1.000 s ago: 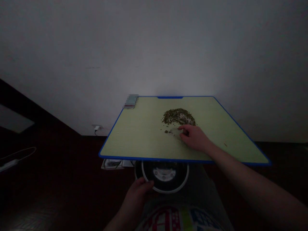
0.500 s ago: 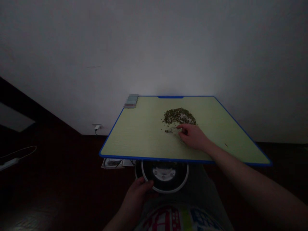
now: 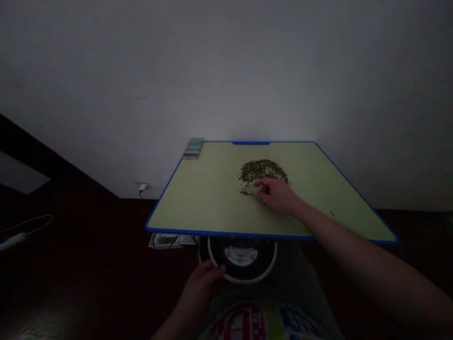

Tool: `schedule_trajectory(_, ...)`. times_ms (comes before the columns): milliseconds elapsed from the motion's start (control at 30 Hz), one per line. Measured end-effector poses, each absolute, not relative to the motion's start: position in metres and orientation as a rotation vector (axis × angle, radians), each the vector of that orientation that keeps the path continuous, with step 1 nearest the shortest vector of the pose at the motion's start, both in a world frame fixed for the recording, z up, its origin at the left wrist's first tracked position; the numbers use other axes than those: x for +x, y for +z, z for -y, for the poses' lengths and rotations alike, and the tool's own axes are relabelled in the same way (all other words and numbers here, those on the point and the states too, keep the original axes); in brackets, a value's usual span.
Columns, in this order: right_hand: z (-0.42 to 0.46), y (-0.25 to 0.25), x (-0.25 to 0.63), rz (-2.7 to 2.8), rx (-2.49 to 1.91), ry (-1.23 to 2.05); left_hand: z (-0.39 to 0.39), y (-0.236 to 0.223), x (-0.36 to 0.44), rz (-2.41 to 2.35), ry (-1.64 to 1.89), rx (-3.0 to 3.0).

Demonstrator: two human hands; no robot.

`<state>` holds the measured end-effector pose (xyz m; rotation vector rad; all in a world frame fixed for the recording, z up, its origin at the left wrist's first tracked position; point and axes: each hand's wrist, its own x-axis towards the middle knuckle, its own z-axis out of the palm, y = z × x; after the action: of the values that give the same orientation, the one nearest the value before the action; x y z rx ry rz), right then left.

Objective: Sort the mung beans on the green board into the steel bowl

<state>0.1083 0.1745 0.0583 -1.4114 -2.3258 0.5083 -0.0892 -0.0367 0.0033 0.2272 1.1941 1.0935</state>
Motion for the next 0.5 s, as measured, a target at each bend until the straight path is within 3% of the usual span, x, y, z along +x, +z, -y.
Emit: schedule_trajectory(500,-0.166,0.074,0.082,2.662,-1.215,0.518,0.037,0.004,-0.094,-1.165,1.121,0.190)
